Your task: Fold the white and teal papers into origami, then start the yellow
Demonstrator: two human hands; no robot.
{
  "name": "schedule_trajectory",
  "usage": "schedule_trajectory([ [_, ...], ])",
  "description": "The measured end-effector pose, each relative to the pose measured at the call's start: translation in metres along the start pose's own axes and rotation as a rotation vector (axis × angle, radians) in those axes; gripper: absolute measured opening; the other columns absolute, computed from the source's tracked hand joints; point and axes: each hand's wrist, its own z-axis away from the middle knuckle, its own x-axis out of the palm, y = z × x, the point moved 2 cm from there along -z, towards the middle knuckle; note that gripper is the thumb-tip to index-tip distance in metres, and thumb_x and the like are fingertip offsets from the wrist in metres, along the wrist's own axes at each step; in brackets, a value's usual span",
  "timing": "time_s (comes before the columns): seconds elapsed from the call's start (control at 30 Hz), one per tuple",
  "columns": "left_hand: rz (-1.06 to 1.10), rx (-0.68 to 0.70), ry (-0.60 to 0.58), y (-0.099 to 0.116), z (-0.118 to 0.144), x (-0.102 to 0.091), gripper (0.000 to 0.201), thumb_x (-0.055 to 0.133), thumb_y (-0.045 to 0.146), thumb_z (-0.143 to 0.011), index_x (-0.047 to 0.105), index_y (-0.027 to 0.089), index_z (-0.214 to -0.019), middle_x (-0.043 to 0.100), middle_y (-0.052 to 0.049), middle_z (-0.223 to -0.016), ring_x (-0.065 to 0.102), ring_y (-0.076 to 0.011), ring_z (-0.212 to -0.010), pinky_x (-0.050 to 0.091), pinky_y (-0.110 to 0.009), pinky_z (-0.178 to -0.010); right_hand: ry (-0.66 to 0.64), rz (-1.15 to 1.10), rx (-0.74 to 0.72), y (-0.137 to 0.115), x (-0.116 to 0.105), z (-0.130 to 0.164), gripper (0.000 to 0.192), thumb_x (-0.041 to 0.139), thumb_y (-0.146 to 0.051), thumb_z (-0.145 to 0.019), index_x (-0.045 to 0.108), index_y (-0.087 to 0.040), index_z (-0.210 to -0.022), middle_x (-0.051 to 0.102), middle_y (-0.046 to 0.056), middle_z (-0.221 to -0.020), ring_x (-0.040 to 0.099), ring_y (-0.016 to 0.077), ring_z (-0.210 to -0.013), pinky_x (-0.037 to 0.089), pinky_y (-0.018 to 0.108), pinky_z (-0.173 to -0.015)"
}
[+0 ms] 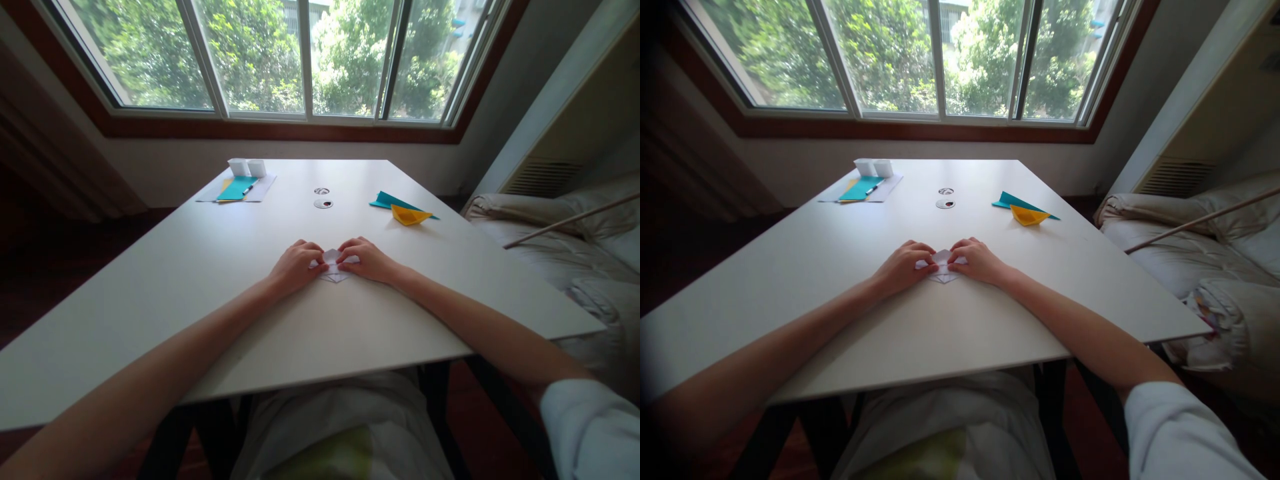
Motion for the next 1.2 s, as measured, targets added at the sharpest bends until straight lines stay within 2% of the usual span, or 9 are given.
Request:
schedule_trajectory([
  [0.13, -0.017, 0.03, 0.002, 0.005, 0.0, -0.002, 0.015, 0.054, 0.028, -0.082, 0.065, 0.02, -0.076, 0.065, -0.004, -0.093, 0.054, -0.0181, -0.088, 0.042, -0.03, -0.079, 0.003, 0.031, -0.015, -0.003, -0.002, 0.0, 0.011, 0.061, -0.03, -0.078, 0.067, -0.022, -0.083, 0.065, 0.004, -0.095, 0.054, 0.0182, -0.092, 0.04, 0.033, -0.084],
  [0.27, -0.071, 0.031, -0.013, 0.012, 0.001, -0.006, 0.015, 0.052, 0.026, -0.083, 0.063, 0.021, -0.091, 0.066, -0.003, -0.087, 0.054, -0.0188, -0.087, 0.042, -0.031, -0.077, 0.007, 0.039, 0.013, -0.008, -0.005, 0.001, 0.021, 0.06, -0.028, -0.078, 0.061, -0.021, -0.098, 0.066, 0.003, -0.088, 0.055, 0.018, -0.087, 0.04, 0.033, -0.081],
  [0.33, -0.102, 0.012, -0.028, 0.013, 0.001, -0.006, 0.017, 0.051, 0.027, -0.084, 0.063, 0.021, -0.094, 0.066, -0.004, -0.086, 0.054, -0.0194, -0.086, 0.042, -0.031, -0.076, 0.007, 0.037, 0.012, -0.009, -0.005, 0.001, 0.024, 0.058, -0.027, -0.08, 0.06, -0.022, -0.102, 0.067, 0.003, -0.089, 0.055, 0.0178, -0.087, 0.04, 0.032, -0.081],
  [0.5, -0.173, 0.038, -0.106, 0.017, 0.001, -0.005, 0.024, 0.042, 0.028, -0.089, 0.066, 0.022, -0.092, 0.064, -0.004, -0.085, 0.053, -0.0185, -0.082, 0.042, -0.029, -0.071, -0.066, 0.107, -0.021, -0.011, -0.004, 0.001, 0.02, 0.054, -0.029, -0.083, 0.068, -0.023, -0.096, 0.068, 0.004, -0.09, 0.055, 0.0179, -0.089, 0.038, 0.03, -0.08],
  [0.63, -0.248, 0.027, -0.125, 0.021, 0.001, -0.005, 0.027, 0.038, 0.028, -0.09, 0.065, 0.02, -0.09, 0.062, -0.005, -0.085, 0.052, -0.0186, -0.081, 0.041, -0.029, -0.069, -0.103, 0.196, -0.001, -0.016, -0.004, 0.001, 0.023, 0.051, -0.03, -0.085, 0.067, -0.024, -0.101, 0.066, 0.005, -0.096, 0.053, 0.0188, -0.09, 0.037, 0.031, -0.079],
  [0.83, -0.367, 0.008, -0.15, 0.027, 0.001, -0.005, 0.027, 0.038, 0.025, -0.09, 0.061, 0.02, -0.103, 0.059, -0.008, -0.089, 0.051, -0.0215, -0.086, 0.039, -0.031, -0.069, -0.136, 0.332, 0.029, -0.022, -0.005, 0.002, 0.025, 0.048, -0.032, -0.087, 0.065, -0.026, -0.104, 0.065, 0.006, -0.099, 0.052, 0.022, -0.093, 0.034, 0.034, -0.075],
  [1.0, -0.44, 0.028, -0.155, 0.034, 0.001, -0.009, 0.025, 0.04, 0.023, -0.088, 0.065, 0.018, -0.089, 0.061, -0.01, -0.084, 0.05, -0.0239, -0.087, 0.037, -0.034, -0.068, -0.13, 0.424, 0.056, -0.028, -0.008, 0.0, 0.025, 0.05, -0.036, -0.085, 0.069, -0.021, -0.09, 0.066, 0.01, -0.091, 0.051, 0.0249, -0.093, 0.033, 0.036, -0.075],
  [1.1, -0.459, 0.003, -0.121, 0.039, 0.001, -0.011, 0.029, 0.041, 0.024, -0.088, 0.065, 0.015, -0.074, 0.061, -0.012, -0.079, 0.05, -0.027, -0.088, 0.036, -0.037, -0.067, -0.109, 0.502, 0.083, -0.03, -0.009, 0.001, 0.029, 0.051, -0.039, -0.084, 0.069, -0.017, -0.079, 0.066, 0.013, -0.085, 0.05, 0.026, -0.091, 0.033, 0.037, -0.075],
  [1.2, -0.467, -0.035, -0.093, 0.04, 0.002, -0.012, 0.03, 0.043, 0.028, -0.087, 0.064, 0.014, -0.071, 0.062, -0.014, -0.079, 0.05, -0.0284, -0.088, 0.037, -0.038, -0.068, -0.078, 0.523, 0.106, -0.03, -0.01, 0.002, 0.034, 0.051, -0.045, -0.082, 0.068, -0.016, -0.075, 0.066, 0.014, -0.083, 0.05, 0.0262, -0.09, 0.033, 0.037, -0.075],
])
